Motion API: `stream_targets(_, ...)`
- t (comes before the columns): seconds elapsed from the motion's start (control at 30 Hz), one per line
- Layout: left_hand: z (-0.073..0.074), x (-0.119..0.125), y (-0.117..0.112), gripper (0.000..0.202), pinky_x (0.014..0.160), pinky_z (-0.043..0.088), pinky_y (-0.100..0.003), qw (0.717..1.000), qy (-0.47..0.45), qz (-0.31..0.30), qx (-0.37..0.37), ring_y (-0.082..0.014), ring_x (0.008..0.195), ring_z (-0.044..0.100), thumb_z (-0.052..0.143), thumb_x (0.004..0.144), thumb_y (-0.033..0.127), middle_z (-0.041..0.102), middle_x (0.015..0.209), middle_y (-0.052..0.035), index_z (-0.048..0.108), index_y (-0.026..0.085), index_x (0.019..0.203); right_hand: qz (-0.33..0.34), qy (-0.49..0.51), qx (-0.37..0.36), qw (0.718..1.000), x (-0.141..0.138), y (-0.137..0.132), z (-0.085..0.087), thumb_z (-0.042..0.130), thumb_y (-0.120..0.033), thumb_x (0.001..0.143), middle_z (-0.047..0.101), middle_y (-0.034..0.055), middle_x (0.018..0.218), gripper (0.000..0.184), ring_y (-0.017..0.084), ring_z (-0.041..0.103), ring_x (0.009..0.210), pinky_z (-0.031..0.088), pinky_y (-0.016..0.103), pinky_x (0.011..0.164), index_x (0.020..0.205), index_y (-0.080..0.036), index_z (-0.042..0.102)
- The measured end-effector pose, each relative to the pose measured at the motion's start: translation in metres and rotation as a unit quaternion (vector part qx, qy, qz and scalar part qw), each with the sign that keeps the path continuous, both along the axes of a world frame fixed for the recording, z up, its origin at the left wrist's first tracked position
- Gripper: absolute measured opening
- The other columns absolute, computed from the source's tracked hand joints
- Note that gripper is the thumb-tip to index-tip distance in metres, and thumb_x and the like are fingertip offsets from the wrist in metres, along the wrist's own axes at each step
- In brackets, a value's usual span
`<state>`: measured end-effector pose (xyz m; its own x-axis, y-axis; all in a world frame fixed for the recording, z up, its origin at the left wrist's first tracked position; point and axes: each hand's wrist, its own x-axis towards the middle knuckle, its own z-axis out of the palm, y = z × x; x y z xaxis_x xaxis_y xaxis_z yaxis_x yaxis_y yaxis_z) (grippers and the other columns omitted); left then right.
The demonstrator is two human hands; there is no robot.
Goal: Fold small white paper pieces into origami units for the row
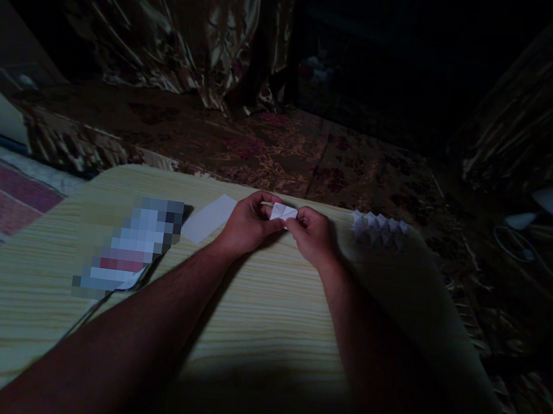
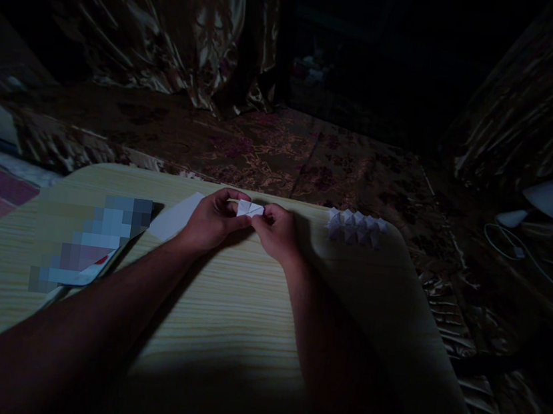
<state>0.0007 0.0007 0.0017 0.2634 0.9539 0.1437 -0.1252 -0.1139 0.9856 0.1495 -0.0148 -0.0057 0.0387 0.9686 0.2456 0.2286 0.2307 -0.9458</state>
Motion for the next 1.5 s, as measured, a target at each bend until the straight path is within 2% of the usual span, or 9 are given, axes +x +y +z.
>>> stream_targets(0.33, -0.0006, 0.0017, 0.0004, 0.045, 0.058, 0.044, -0.021, 1.000, 0.011, -0.001, 0.026, -0.0111, 0.060, 0.058, 0.079, 0.059, 0.023, 0.065, 0.073, -0.0005, 0.056, 0.016, 0.097, -0.001, 0.021, -0.006, 1.000, 0.0004, -0.0001, -0.0005, 0.055, -0.027, 0.071, 0.050, -0.0049, 0.059, 0.009, 0.008, 0.041, 0.052, 0.031, 0.021, 0.048, 0.069, -0.018, 0.053)
stream_targets(0.5, -0.0003, 0.0019, -0.0004, 0.046, 0.057, 0.044, -0.022, 1.000, 0.012, -0.006, 0.011, -0.0121, 0.059, 0.059, 0.079, 0.059, 0.024, 0.066, 0.073, -0.0007, 0.055, 0.017, 0.098, 0.000, 0.011, -0.013, 1.000, 0.0007, -0.0012, 0.0009, 0.056, -0.027, 0.071, 0.051, -0.0047, 0.058, 0.010, 0.009, 0.042, 0.053, 0.032, 0.021, 0.049, 0.070, -0.017, 0.054)
stream_targets(0.73, -0.0043, 0.0013, 0.0005, 0.042, 0.058, 0.044, -0.022, 0.999, 0.031, -0.015, 0.035, -0.0121, 0.062, 0.059, 0.077, 0.062, 0.023, 0.066, 0.075, -0.0018, 0.055, 0.016, 0.097, 0.003, 0.012, 0.005, 1.000, 0.0011, 0.0007, -0.0025, 0.058, -0.024, 0.069, 0.051, -0.0043, 0.060, 0.008, 0.009, 0.043, 0.055, 0.031, 0.022, 0.050, 0.069, -0.016, 0.057)
stream_targets(1.0, -0.0043, 0.0023, 0.0036, 0.039, 0.063, 0.045, -0.023, 1.000, -0.012, 0.019, 0.014, -0.0122, 0.065, 0.060, 0.076, 0.058, 0.018, 0.066, 0.077, -0.0007, 0.056, 0.016, 0.092, -0.006, 0.028, -0.018, 0.999, 0.0027, -0.0006, 0.0008, 0.060, -0.027, 0.068, 0.049, -0.0057, 0.054, 0.011, 0.009, 0.043, 0.050, 0.032, 0.022, 0.049, 0.066, -0.018, 0.053)
stream_targets(1.5, -0.0025, 0.0019, 0.0050, 0.035, 0.068, 0.046, -0.025, 0.998, -0.017, 0.053, 0.012, -0.0135, 0.070, 0.061, 0.073, 0.057, 0.015, 0.067, 0.082, -0.0013, 0.060, 0.016, 0.090, -0.012, 0.020, -0.020, 1.000, 0.0008, 0.0001, 0.0006, 0.059, -0.027, 0.067, 0.051, -0.0052, 0.053, 0.010, 0.009, 0.044, 0.049, 0.033, 0.022, 0.049, 0.065, -0.018, 0.056)
